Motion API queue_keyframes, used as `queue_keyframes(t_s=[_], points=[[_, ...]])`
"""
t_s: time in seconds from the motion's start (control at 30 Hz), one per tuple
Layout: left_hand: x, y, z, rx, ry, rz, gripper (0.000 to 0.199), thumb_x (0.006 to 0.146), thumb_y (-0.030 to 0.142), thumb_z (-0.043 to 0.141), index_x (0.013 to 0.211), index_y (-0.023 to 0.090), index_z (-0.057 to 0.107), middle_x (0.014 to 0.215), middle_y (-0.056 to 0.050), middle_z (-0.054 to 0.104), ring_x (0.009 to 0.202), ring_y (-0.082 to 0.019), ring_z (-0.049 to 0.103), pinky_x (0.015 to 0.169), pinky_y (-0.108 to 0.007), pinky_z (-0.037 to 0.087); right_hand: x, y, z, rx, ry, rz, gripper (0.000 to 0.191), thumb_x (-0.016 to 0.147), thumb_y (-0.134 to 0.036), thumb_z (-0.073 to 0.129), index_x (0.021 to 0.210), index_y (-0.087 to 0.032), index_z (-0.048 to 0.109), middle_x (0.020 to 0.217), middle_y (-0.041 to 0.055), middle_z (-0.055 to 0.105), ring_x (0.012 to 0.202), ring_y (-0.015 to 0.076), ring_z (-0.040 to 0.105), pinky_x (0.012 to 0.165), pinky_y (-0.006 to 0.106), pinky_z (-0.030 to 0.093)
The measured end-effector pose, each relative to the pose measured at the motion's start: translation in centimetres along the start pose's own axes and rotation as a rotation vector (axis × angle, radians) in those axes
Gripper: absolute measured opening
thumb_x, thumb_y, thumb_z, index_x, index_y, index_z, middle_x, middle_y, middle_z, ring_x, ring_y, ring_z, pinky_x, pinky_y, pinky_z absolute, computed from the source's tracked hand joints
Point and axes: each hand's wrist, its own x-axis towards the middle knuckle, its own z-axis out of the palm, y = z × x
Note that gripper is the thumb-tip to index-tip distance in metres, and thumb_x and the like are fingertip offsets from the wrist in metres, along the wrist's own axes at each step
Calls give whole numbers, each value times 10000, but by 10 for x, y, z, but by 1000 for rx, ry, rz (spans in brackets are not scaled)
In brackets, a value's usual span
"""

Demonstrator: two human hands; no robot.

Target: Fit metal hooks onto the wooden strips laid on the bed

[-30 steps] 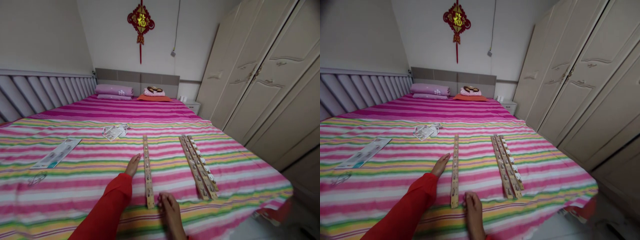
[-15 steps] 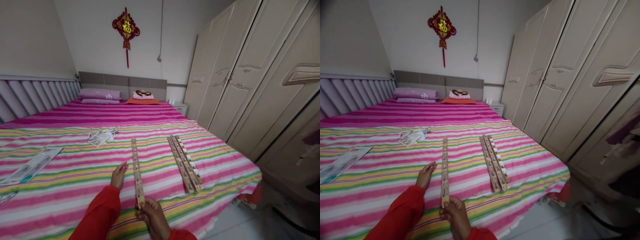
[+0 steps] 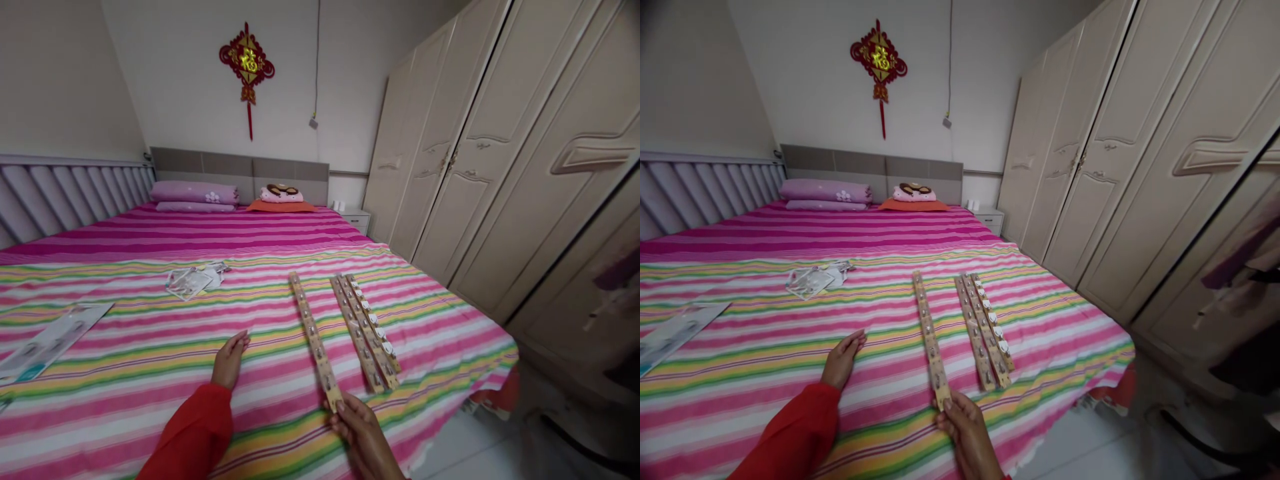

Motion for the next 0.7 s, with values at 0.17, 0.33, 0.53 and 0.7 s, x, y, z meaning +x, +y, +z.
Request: queue_keyframes(t_s=[0.17, 0.33, 0.53, 0.7], points=[[0, 0, 0, 9, 14, 24, 576, 512, 517, 683, 942, 135, 646, 890, -105, 699, 926, -266, 643, 948, -456, 480, 1, -20, -17, -1, 106, -41, 417, 570, -365, 852, 877, -116, 717, 804, 53, 676, 612, 79, 564, 604, 198, 496], [0, 0, 0, 37, 5, 32, 577, 520, 528, 667, 941, 134, 642, 882, -106, 700, 922, -269, 648, 949, -457, 486, 4, -24, -25, 41, 134, -47, 423, 560, -347, 860, 883, -116, 716, 830, 62, 696, 619, 72, 569, 629, 188, 510], [0, 0, -1, 74, -4, 34, 580, 531, 535, 652, 952, 137, 640, 924, -120, 702, 927, -269, 656, 950, -450, 491, 7, -16, -28, 118, 177, -29, 408, 531, -320, 876, 835, -108, 708, 838, 80, 714, 607, 69, 570, 636, 187, 517], [-2, 0, -1, 82, 12, 57, 572, 543, 549, 651, 943, 141, 648, 899, -115, 709, 914, -268, 665, 918, -432, 508, 6, -14, -27, 178, 200, -38, 397, 531, -285, 875, 842, -110, 702, 845, 82, 718, 622, 78, 580, 639, 184, 524]])
